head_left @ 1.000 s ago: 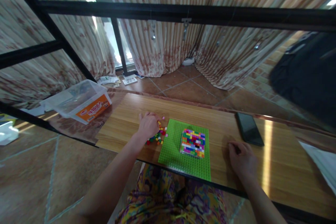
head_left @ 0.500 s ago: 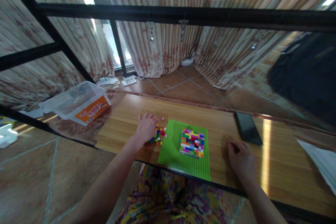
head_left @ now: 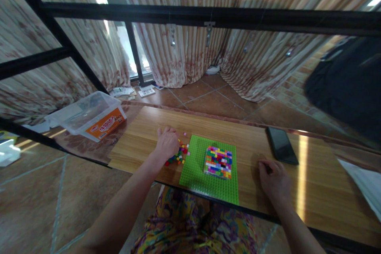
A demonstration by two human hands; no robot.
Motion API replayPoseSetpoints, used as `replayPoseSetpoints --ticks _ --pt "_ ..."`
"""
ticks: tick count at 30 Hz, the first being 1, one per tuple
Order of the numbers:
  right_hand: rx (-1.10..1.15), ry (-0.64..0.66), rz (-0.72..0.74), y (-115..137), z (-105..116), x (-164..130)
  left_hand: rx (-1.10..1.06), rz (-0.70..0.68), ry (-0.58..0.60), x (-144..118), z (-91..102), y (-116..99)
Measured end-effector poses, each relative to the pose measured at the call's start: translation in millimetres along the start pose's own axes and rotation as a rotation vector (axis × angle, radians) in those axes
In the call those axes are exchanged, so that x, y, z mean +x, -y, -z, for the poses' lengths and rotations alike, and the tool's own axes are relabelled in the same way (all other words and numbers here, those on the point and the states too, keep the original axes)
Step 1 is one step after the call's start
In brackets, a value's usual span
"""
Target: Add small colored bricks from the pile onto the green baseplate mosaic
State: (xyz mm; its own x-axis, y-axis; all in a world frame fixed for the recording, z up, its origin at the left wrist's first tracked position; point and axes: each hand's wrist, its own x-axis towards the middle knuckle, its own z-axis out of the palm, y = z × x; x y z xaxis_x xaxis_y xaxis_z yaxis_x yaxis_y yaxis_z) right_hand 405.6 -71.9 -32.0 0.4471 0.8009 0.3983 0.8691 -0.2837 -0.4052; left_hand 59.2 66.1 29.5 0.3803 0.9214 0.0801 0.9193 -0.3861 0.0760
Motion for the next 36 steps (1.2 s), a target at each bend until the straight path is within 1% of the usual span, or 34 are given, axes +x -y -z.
replayPoseSetpoints --ticks 4,11,15,18,21,26,28,32,36 --pt "0.017 -0.010 0.021 -1.3 -0.8 0.4 0.024 0.002 -0.014 0.8 -0.6 -2.4" --pt "0.016 -0.006 0.010 -3.4 -2.4 0.9 0.010 0.009 -0.025 -3.9 -2.5 -4.7" --pt "0.031 -0.015 0.023 -3.3 -2.6 1.4 -0.025 0.000 -0.060 -3.7 -4.2 -4.5" --pt "0.025 -0.004 0.006 -2.6 -1.9 1.3 -0.079 0.010 -0.075 -3.4 -4.4 -4.1" --pt "0.015 0.007 -0.011 -2.3 -1.5 0.6 -0.135 0.021 -0.074 -4.9 -4.1 -2.8" --pt "0.016 -0.011 0.019 -2.4 -1.7 0.3 -0.191 0.099 -0.029 -11.3 -2.9 -1.4" --pt "0.012 -0.016 0.021 -2.4 -1.6 0.3 -0.205 0.110 -0.029 -13.5 -2.6 -1.6" --pt "0.002 -0.016 0.023 -2.7 -1.5 0.3 -0.180 0.090 -0.081 -14.9 -3.5 -2.2" --pt "0.000 -0.019 0.015 -2.4 -1.8 0.7 -0.121 0.085 -0.092 -13.8 -3.6 -1.6"
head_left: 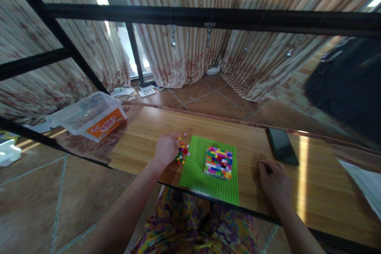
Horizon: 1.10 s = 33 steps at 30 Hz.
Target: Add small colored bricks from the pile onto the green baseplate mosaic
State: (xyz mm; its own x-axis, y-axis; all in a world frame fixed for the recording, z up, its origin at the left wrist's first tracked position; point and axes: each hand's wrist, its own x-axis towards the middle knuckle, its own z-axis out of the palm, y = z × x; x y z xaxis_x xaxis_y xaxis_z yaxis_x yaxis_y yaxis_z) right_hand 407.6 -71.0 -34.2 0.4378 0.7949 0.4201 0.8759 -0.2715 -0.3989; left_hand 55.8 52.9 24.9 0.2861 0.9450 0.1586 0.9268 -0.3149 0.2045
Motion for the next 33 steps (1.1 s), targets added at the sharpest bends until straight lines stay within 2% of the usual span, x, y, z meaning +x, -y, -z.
replayPoseSetpoints --ticks 9,17,23,28,33 --pt "0.001 0.031 -0.038 0.6 1.0 -1.0 0.051 -0.106 0.033 2.4 4.3 -0.1" --pt "-0.006 0.034 -0.058 1.6 0.7 -0.6 0.051 -0.095 0.019 3.4 3.9 -1.1" --pt "0.017 0.022 -0.031 1.4 0.6 -0.1 0.034 -0.053 -0.005 22.2 0.0 -9.5" --pt "0.032 0.034 -0.029 0.0 -0.4 0.4 0.036 -0.056 0.057 38.0 -10.4 -18.8" --pt "0.031 0.031 -0.027 0.5 -0.2 0.4 0.002 -0.129 0.117 34.6 -11.1 -13.4"
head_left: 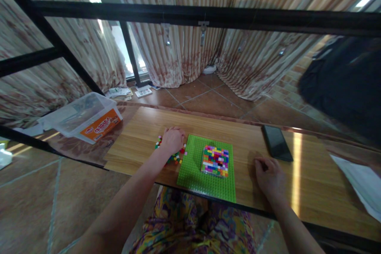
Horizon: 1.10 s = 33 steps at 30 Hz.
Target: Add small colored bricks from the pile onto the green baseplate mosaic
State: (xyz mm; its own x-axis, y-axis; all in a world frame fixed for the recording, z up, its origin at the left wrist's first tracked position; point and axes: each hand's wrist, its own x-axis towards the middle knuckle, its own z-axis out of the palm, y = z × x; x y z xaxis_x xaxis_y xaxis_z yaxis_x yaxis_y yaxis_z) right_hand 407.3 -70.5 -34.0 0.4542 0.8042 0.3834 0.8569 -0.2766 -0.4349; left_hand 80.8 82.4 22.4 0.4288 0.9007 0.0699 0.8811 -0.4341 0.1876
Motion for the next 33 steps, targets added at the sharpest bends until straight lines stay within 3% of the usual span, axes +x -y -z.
replayPoseSetpoints --ticks 6,11,18,26,33 --pt "0.010 -0.017 0.008 -1.0 -1.0 -0.1 -0.055 -0.095 0.060 -20.7 11.7 14.7" --pt "0.013 -0.015 0.003 -0.3 -0.3 -0.4 -0.158 -0.082 -0.008 -45.9 17.8 20.8" --pt "0.001 -0.020 0.008 -0.4 0.2 -0.9 -0.231 -0.089 -0.061 -84.7 7.9 10.9" --pt "-0.011 -0.016 -0.003 0.2 0.9 -0.3 -0.197 -0.043 -0.136 -89.7 -3.7 -8.7" --pt "0.018 -0.014 0.016 3.6 2.5 -0.3 -0.182 -0.046 -0.182 -95.2 -4.6 -1.4"
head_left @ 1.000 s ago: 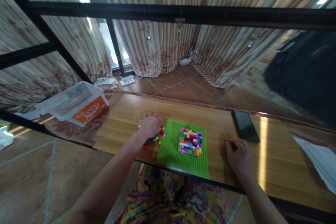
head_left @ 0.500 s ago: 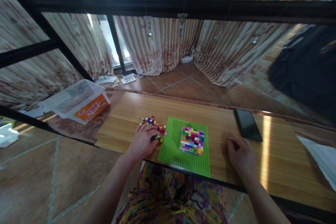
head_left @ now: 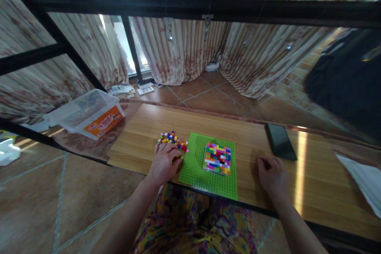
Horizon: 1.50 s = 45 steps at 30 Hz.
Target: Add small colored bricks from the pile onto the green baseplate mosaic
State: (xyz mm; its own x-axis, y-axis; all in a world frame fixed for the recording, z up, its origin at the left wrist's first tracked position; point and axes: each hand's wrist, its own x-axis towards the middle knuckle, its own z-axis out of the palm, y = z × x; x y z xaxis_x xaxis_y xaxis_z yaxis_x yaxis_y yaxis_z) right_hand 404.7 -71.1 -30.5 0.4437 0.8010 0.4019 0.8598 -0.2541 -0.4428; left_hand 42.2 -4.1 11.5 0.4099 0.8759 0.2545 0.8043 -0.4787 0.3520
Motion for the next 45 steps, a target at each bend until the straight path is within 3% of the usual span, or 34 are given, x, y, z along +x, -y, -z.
replayPoseSetpoints --ticks 20,23,29,36,42,45 --pt "-0.056 0.007 0.011 -2.1 1.8 -1.5 0.102 0.049 -0.022 -5.2 -1.8 -4.9" --pt "-0.051 0.001 0.019 -3.0 1.1 -1.5 0.048 0.076 -0.038 -7.7 -3.1 -4.4" --pt "-0.056 0.003 0.016 -6.0 -1.0 -1.3 -0.230 0.245 -0.250 -17.1 -4.3 11.9" --pt "-0.056 -0.015 0.024 -5.1 -0.7 -1.2 -0.467 0.472 -0.312 -15.5 11.8 30.4" --pt "-0.041 -0.002 0.015 -6.4 -0.8 -1.2 -0.481 0.451 -0.383 -10.1 9.0 31.7" --pt "-0.035 -0.006 0.019 -6.6 -0.7 -1.2 -0.385 0.378 -0.344 -7.6 5.8 30.6"
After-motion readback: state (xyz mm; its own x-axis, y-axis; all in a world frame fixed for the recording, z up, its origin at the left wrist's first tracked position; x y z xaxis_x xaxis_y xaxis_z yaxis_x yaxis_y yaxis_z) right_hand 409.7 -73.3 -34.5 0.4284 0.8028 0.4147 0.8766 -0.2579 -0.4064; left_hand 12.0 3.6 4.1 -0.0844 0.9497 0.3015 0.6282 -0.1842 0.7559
